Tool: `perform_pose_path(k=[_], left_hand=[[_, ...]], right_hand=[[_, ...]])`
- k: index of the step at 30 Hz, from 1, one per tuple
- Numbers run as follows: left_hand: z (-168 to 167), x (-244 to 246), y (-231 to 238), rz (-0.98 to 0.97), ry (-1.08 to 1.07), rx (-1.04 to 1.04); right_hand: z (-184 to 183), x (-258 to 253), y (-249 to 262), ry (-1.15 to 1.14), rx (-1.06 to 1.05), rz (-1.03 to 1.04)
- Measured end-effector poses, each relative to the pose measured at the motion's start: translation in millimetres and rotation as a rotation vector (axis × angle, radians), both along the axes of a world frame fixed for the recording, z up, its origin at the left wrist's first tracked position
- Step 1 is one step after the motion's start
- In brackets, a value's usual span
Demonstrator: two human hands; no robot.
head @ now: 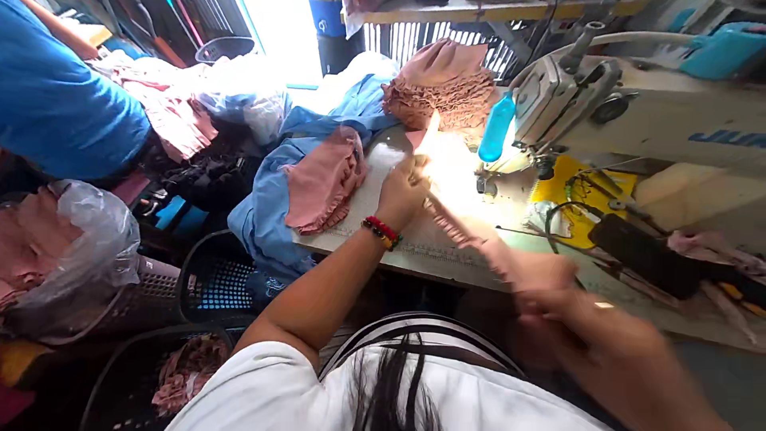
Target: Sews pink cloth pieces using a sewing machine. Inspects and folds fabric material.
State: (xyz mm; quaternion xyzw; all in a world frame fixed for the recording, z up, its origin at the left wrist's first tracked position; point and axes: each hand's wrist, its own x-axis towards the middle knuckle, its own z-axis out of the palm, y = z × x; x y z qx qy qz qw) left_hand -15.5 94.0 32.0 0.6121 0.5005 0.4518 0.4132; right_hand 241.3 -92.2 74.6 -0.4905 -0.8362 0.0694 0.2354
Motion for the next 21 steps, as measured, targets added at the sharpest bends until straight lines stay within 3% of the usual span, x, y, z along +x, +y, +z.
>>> perform_pose_path(k=[4,7,9,12,15,17,21], left_hand=[[-31,-6,-19,-0.059,0.399,-0.070],[-23,-11,-38,-0.147,0.557,-0.012],[-18,-18,-47,-0.177,0.682,0.001],[-12,-27,-49,-0.077,0.899,0.063],[-14,-22,-18,-0.065,0.861,0.182],[-19,-11,11,-0.125,0.812,0.146],[-28,5,41,-0.216,0.949,0.130]], right_hand=[[-32,-5,16,0.032,-0.070,0.077],[-34,-23,55,0.024,0.029,0.007],[-51,-34,81,-0.030,-0.019,0.021],[-87,-49,87,-0.091,-0.043,0.026],[-96,-57,64,-0.100,-0.009,0.010],[-93,-57,51,-0.104,-0.023,0.009],[-90,-49,41,-0.107,-0.020,0.016]])
